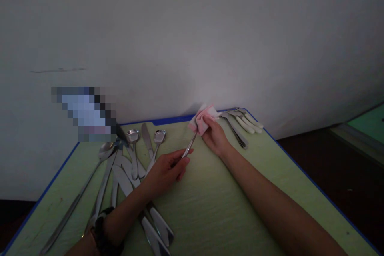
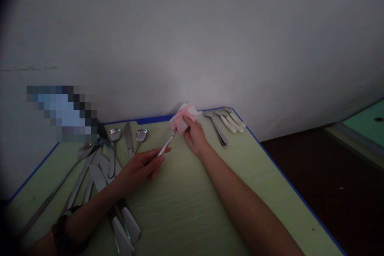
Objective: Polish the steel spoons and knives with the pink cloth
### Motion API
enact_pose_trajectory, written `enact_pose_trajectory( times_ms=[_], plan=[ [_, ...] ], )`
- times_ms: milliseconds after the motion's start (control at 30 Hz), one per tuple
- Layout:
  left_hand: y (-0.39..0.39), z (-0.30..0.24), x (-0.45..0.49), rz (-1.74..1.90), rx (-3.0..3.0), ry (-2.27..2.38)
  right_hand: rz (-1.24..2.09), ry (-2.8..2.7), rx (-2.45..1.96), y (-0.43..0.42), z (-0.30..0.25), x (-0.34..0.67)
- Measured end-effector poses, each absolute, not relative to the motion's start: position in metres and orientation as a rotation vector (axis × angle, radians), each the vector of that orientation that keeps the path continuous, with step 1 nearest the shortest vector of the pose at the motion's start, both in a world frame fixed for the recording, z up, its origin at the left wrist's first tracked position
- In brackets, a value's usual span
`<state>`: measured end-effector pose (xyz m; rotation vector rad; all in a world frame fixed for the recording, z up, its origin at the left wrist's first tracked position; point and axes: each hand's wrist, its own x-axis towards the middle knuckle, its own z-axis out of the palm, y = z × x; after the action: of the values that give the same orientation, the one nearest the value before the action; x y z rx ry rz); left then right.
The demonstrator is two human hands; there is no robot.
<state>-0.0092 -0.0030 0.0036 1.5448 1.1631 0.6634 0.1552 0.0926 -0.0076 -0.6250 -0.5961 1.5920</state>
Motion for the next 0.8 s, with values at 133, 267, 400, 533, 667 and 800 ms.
enact_pose_trajectory(
  times_ms=[133, 267, 400, 533, 667, 800],
  plan=[
    [-0.003, 0.004, -0.009, 0.658, 1.563, 1.158, 1.671, -0.527, -0.564, 0.091, -0.002, 0.162],
    [-0.003, 0.004, -0.008, 0.640, 1.559, 1.157, 1.690, -0.563, -0.559, 0.091, -0.001, 0.165],
    [-0.003, 0.003, -0.008, 0.627, 1.572, 1.143, 1.586, -0.662, -0.724, 0.091, -0.005, 0.158],
    [-0.005, 0.005, -0.008, 0.589, 1.644, 1.125, 1.499, -0.783, -0.792, 0.091, -0.009, 0.153],
    [-0.005, 0.006, -0.009, 0.567, 1.681, 1.108, 1.510, -0.806, -0.799, 0.091, -0.010, 0.155],
    [-0.006, 0.004, -0.011, 0.577, 1.674, 1.066, 1.673, -0.867, -0.827, 0.088, -0.007, 0.160]
  ],
)
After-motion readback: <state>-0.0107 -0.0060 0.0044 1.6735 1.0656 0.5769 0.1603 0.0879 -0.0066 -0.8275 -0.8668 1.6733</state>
